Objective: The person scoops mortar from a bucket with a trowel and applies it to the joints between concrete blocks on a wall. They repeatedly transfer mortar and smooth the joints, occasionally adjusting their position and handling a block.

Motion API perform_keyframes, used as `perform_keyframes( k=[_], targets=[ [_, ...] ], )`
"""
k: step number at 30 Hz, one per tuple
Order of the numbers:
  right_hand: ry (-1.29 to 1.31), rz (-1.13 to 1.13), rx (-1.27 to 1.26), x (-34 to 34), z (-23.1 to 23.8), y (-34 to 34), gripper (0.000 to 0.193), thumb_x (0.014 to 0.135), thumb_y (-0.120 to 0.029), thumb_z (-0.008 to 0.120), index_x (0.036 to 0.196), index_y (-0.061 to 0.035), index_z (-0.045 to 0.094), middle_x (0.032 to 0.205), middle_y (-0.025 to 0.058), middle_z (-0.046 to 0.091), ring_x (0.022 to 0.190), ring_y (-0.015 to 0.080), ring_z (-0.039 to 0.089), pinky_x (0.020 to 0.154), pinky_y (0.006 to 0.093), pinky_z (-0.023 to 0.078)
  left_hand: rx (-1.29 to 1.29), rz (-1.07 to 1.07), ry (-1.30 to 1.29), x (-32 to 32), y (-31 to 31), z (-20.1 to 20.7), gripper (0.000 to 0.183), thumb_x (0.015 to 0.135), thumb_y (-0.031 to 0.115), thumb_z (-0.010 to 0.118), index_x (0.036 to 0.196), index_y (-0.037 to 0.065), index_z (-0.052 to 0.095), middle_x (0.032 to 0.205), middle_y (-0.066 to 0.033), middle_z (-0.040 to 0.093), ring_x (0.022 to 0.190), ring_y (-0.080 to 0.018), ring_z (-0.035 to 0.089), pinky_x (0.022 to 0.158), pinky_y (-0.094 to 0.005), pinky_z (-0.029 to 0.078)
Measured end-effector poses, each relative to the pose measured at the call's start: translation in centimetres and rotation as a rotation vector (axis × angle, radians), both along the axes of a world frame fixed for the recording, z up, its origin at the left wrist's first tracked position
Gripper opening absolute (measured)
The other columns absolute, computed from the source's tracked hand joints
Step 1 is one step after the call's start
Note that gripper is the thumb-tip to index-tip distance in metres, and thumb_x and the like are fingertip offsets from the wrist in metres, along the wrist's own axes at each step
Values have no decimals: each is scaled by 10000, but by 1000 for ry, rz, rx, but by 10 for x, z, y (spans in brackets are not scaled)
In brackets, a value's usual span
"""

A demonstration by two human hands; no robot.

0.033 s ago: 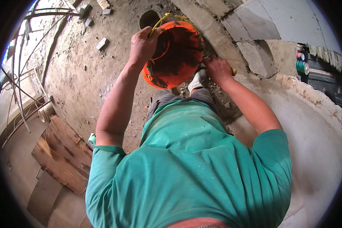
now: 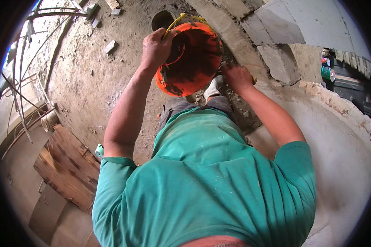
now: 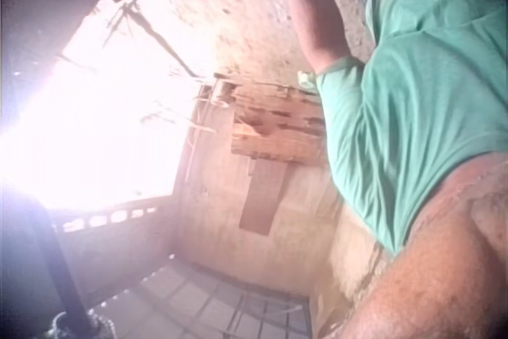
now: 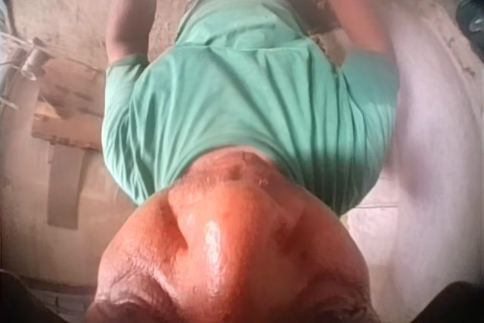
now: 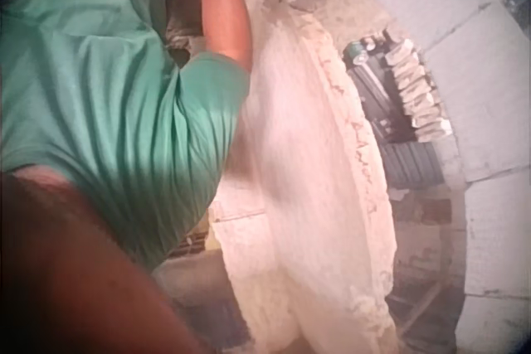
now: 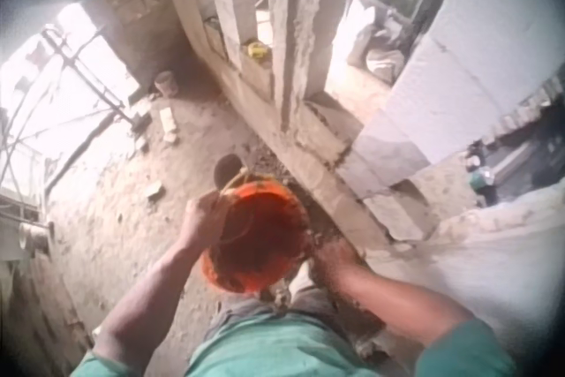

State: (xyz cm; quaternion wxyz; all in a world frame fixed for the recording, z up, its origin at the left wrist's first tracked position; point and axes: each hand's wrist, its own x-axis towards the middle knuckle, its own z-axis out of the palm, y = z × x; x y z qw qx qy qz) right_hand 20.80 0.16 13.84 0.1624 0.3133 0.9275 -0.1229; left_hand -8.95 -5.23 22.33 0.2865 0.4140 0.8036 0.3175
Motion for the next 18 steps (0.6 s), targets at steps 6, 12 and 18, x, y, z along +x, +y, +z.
perform_keyframes(
  k=[6,12,18],
  targets=[
    [86,-79,-336,2,16,-38,410,835,-150,563,1231,-249,584,1087,129,659,918,349,672,772,481,540,81,0,-165,-6,-1,-16,304,965,306,606,941,16,694,652,45,567,615,-32,487,557,-253,425],
    [423,-241,-594,-5,-33,-61,451,834,-204,607,1283,-235,582,1101,122,673,945,344,663,800,471,533,132,22,-271,-19,7,-11,276,971,287,603,938,27,687,642,90,504,586,-18,425,509,-229,357],
    [605,-360,-759,15,-22,-55,370,793,-152,687,1158,-125,639,983,134,697,897,325,677,787,393,532,190,207,-275,-21,6,-3,247,982,265,591,923,44,684,677,114,489,602,-8,383,518,-222,316]
  ],
)
